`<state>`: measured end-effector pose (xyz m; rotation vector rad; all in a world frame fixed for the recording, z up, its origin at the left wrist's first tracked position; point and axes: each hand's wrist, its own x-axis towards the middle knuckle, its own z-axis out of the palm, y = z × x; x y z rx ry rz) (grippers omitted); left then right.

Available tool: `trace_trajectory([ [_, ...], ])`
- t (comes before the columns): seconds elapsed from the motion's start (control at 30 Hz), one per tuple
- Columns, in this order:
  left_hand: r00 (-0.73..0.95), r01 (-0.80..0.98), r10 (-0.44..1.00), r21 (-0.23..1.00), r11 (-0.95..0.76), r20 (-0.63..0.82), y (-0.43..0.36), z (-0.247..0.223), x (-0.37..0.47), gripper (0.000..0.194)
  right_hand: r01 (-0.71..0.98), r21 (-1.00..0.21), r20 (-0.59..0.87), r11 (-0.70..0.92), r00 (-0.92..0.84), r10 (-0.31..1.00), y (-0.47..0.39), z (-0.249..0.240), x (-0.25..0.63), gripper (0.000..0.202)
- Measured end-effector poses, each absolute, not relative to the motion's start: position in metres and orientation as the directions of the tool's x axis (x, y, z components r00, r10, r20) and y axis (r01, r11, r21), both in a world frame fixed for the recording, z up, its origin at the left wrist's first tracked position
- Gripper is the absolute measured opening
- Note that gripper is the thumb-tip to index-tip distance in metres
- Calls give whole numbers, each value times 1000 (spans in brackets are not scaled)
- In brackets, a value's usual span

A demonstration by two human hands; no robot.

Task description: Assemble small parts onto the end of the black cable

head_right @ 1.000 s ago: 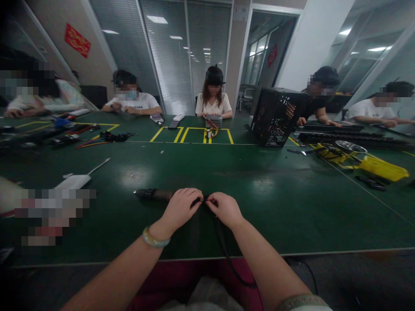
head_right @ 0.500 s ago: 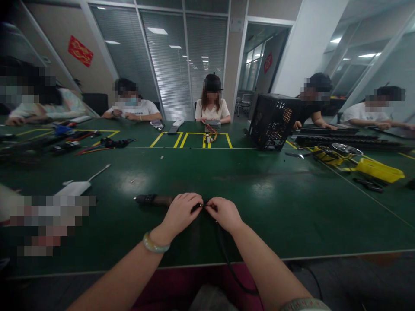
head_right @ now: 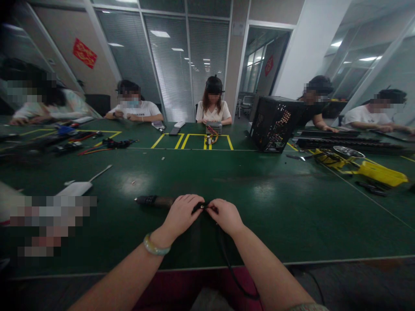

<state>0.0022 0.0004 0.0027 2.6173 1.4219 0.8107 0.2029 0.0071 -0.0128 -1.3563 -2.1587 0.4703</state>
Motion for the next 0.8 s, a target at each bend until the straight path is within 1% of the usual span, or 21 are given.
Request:
trace_trajectory([
  [0.13,455,760,787,280,-587,417,0,3,2,12,704,-557,272,440,-345,898,7,-14,203,12],
  [0.27,446,755,790,297,-584,421,-1,5,3,7,711,-553,276,435,-337,900,6,-14,202,11],
  [0.47,439,757,789,296,-583,430,-2,6,3,11,717,-550,271,428,-332,904,6,-12,203,11],
  [0.8,451,756,790,291,-586,416,-2,5,2,12,729,-554,242,402,-321,916,5,-10,202,12],
])
